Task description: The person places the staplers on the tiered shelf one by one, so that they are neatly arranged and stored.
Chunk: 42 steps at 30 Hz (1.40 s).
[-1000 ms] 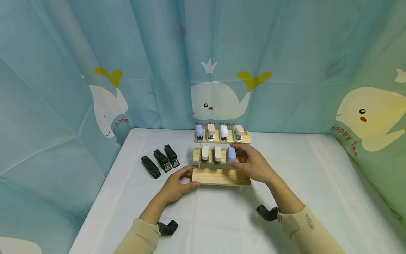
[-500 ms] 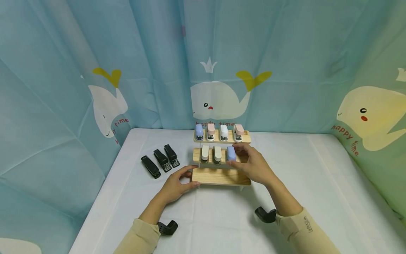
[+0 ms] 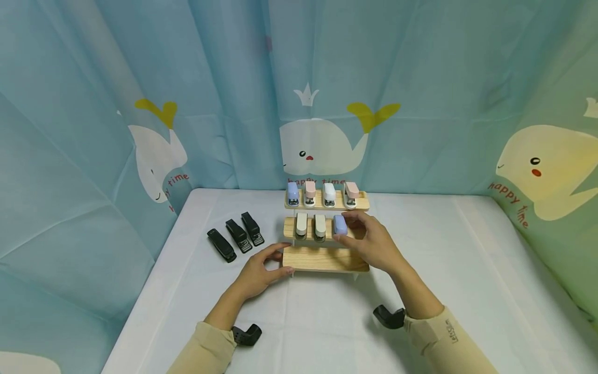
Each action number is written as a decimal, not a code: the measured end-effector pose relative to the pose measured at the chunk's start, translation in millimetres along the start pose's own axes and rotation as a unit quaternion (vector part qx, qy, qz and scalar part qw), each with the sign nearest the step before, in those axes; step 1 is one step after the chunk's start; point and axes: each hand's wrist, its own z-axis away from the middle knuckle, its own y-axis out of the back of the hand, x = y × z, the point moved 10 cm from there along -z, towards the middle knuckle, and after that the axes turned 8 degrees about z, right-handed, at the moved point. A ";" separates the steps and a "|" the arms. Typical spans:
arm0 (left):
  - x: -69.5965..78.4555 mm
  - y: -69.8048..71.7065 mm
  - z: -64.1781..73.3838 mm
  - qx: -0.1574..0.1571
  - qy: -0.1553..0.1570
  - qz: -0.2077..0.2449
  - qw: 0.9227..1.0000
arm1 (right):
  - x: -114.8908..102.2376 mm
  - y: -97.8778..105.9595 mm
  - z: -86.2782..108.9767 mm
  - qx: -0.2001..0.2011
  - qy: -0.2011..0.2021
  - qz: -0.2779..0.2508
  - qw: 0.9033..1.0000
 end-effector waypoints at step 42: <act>-0.9 0.5 -0.8 0.004 -0.002 0.001 1.000 | -0.8 17.4 16.6 0.034 0.034 0.010 0.999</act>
